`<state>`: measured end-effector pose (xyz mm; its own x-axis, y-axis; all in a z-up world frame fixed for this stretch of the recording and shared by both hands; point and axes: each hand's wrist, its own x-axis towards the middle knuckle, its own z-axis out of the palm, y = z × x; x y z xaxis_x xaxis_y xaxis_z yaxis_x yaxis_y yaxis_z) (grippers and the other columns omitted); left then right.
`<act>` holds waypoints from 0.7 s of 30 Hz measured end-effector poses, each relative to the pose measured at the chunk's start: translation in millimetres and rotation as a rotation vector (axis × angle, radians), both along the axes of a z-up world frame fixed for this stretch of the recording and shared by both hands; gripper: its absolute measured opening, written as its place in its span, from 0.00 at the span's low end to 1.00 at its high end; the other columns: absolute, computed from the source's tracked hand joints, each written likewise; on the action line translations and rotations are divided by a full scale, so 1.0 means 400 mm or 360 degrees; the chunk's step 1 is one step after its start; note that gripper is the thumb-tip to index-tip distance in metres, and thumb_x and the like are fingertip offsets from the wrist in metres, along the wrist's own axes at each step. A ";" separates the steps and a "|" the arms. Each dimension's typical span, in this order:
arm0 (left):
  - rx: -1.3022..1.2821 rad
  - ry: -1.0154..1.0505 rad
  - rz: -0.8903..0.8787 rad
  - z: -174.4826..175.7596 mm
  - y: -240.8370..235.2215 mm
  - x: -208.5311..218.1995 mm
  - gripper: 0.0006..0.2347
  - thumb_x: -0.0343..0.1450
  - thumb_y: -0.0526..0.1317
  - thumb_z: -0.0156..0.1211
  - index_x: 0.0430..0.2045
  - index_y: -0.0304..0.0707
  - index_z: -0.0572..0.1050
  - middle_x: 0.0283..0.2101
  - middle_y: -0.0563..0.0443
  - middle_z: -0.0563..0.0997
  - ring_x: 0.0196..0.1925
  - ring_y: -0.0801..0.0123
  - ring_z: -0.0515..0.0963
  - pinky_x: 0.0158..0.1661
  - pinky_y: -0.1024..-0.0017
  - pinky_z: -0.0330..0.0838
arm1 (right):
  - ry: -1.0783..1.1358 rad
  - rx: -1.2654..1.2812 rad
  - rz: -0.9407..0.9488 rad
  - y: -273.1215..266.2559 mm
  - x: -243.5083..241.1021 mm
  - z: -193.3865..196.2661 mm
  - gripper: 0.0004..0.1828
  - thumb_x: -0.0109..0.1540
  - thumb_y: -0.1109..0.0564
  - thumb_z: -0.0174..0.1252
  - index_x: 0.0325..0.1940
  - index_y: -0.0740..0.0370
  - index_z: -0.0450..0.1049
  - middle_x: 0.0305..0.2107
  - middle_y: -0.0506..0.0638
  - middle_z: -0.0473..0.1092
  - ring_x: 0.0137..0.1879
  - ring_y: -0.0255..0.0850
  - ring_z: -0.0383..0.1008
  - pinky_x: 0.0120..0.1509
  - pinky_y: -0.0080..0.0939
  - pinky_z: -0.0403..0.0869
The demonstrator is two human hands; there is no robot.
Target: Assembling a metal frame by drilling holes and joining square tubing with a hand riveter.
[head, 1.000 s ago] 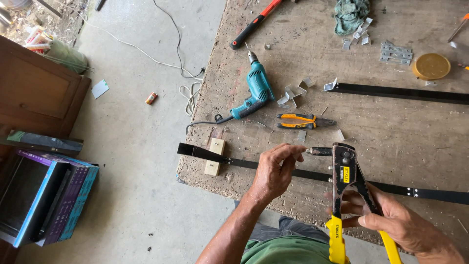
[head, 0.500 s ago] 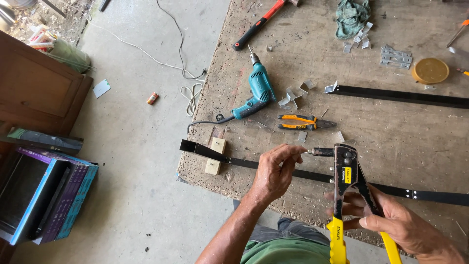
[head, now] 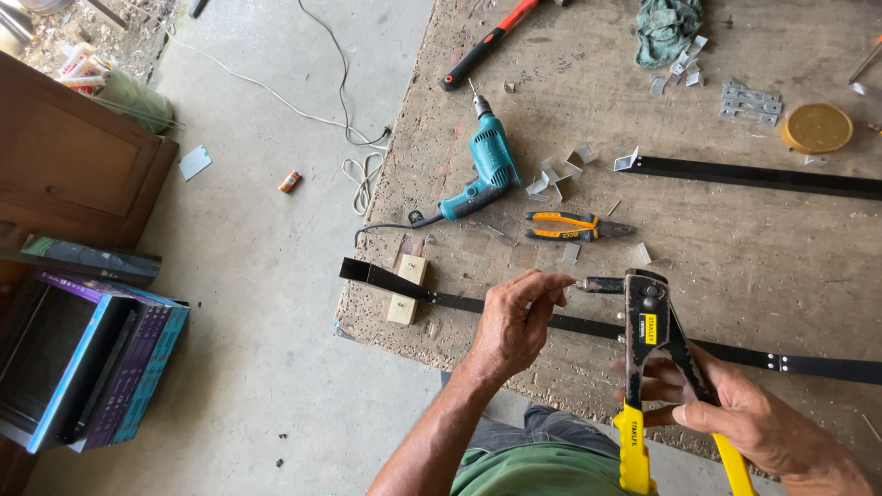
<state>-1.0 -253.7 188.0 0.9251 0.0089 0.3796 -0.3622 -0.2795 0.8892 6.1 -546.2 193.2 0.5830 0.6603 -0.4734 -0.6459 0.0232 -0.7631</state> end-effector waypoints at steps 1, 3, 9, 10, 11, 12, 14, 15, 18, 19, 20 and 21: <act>0.0001 -0.0002 0.0000 0.000 0.004 0.001 0.10 0.77 0.25 0.48 0.45 0.35 0.76 0.32 0.52 0.76 0.33 0.66 0.77 0.38 0.69 0.73 | -0.0002 0.0001 0.0000 -0.006 0.001 -0.018 0.35 0.55 0.68 0.57 0.69 0.65 0.68 0.60 0.66 0.81 0.61 0.58 0.85 0.58 0.65 0.86; 0.0202 0.0030 -0.0005 0.001 0.013 0.001 0.09 0.80 0.33 0.46 0.46 0.38 0.77 0.33 0.53 0.78 0.34 0.66 0.80 0.38 0.68 0.75 | -0.0014 0.0024 -0.0007 -0.018 0.001 -0.053 0.36 0.55 0.70 0.58 0.69 0.66 0.66 0.61 0.65 0.79 0.60 0.58 0.85 0.58 0.67 0.85; 0.0288 0.0138 -0.0108 0.017 0.048 0.016 0.10 0.78 0.28 0.51 0.48 0.33 0.78 0.35 0.46 0.85 0.34 0.67 0.86 0.36 0.72 0.86 | -0.0079 0.0085 0.0101 0.011 0.017 -0.011 0.35 0.55 0.65 0.59 0.68 0.63 0.67 0.62 0.65 0.79 0.60 0.55 0.85 0.54 0.61 0.87; 0.0290 0.0134 -0.0108 0.031 0.058 0.020 0.10 0.78 0.28 0.51 0.48 0.33 0.78 0.35 0.46 0.85 0.34 0.67 0.86 0.36 0.72 0.86 | -0.0083 0.0086 0.0100 0.022 0.023 0.002 0.35 0.55 0.65 0.59 0.68 0.63 0.67 0.62 0.65 0.79 0.60 0.55 0.85 0.54 0.61 0.87; -0.0096 0.0331 -0.0205 0.045 0.068 0.024 0.11 0.78 0.36 0.52 0.51 0.32 0.77 0.34 0.49 0.85 0.29 0.71 0.82 0.32 0.75 0.82 | -0.0087 0.0156 0.0134 0.034 0.029 0.014 0.36 0.54 0.65 0.58 0.69 0.62 0.65 0.62 0.64 0.78 0.59 0.56 0.86 0.55 0.61 0.87; -0.0481 0.0525 -0.0299 0.059 0.079 0.028 0.15 0.78 0.44 0.54 0.53 0.31 0.75 0.34 0.51 0.84 0.24 0.75 0.78 0.28 0.78 0.78 | -0.0091 0.0227 0.0169 0.047 0.036 0.026 0.38 0.54 0.65 0.57 0.71 0.61 0.63 0.63 0.64 0.77 0.59 0.57 0.87 0.56 0.61 0.87; -0.0816 0.0487 -0.0401 0.046 0.086 0.041 0.13 0.78 0.43 0.56 0.51 0.32 0.77 0.32 0.49 0.83 0.27 0.73 0.79 0.27 0.78 0.76 | -0.0105 0.0407 0.0217 0.089 0.036 0.043 0.37 0.57 0.65 0.57 0.72 0.62 0.60 0.64 0.64 0.74 0.60 0.60 0.86 0.57 0.60 0.86; -0.1154 0.0450 -0.0503 0.039 0.089 0.046 0.11 0.78 0.42 0.59 0.48 0.34 0.79 0.30 0.46 0.81 0.29 0.71 0.79 0.27 0.78 0.74 | -0.0113 0.0583 0.0265 0.110 0.036 0.052 0.37 0.60 0.66 0.57 0.74 0.62 0.57 0.65 0.65 0.72 0.61 0.62 0.84 0.58 0.60 0.84; -0.1769 0.0445 -0.0641 0.000 0.081 0.049 0.19 0.80 0.47 0.54 0.56 0.26 0.73 0.34 0.56 0.76 0.36 0.75 0.75 0.49 0.67 0.77 | -0.0057 0.0765 0.0228 0.175 0.004 0.056 0.33 0.59 0.70 0.52 0.69 0.63 0.60 0.63 0.70 0.71 0.61 0.66 0.80 0.58 0.65 0.84; -0.1770 0.0444 -0.0640 0.003 0.074 0.035 0.19 0.80 0.47 0.54 0.56 0.26 0.73 0.34 0.56 0.76 0.36 0.75 0.75 0.49 0.67 0.77 | -0.0057 0.0764 0.0229 0.194 -0.011 0.065 0.33 0.59 0.70 0.52 0.69 0.63 0.60 0.63 0.70 0.71 0.61 0.66 0.80 0.58 0.65 0.84; -0.1892 0.0551 -0.0832 0.007 0.067 0.024 0.28 0.77 0.57 0.47 0.63 0.30 0.68 0.50 0.44 0.74 0.49 0.63 0.76 0.57 0.59 0.72 | -0.0038 0.0798 0.0268 0.213 -0.024 0.075 0.34 0.61 0.68 0.53 0.72 0.63 0.56 0.63 0.69 0.69 0.62 0.63 0.79 0.58 0.65 0.83; -0.2011 0.0658 -0.1027 0.012 0.062 0.012 0.37 0.75 0.66 0.40 0.70 0.35 0.62 0.66 0.32 0.72 0.61 0.52 0.76 0.64 0.50 0.67 | -0.0019 0.0831 0.0307 0.234 -0.039 0.085 0.36 0.62 0.66 0.54 0.74 0.63 0.52 0.64 0.67 0.68 0.63 0.61 0.78 0.58 0.65 0.83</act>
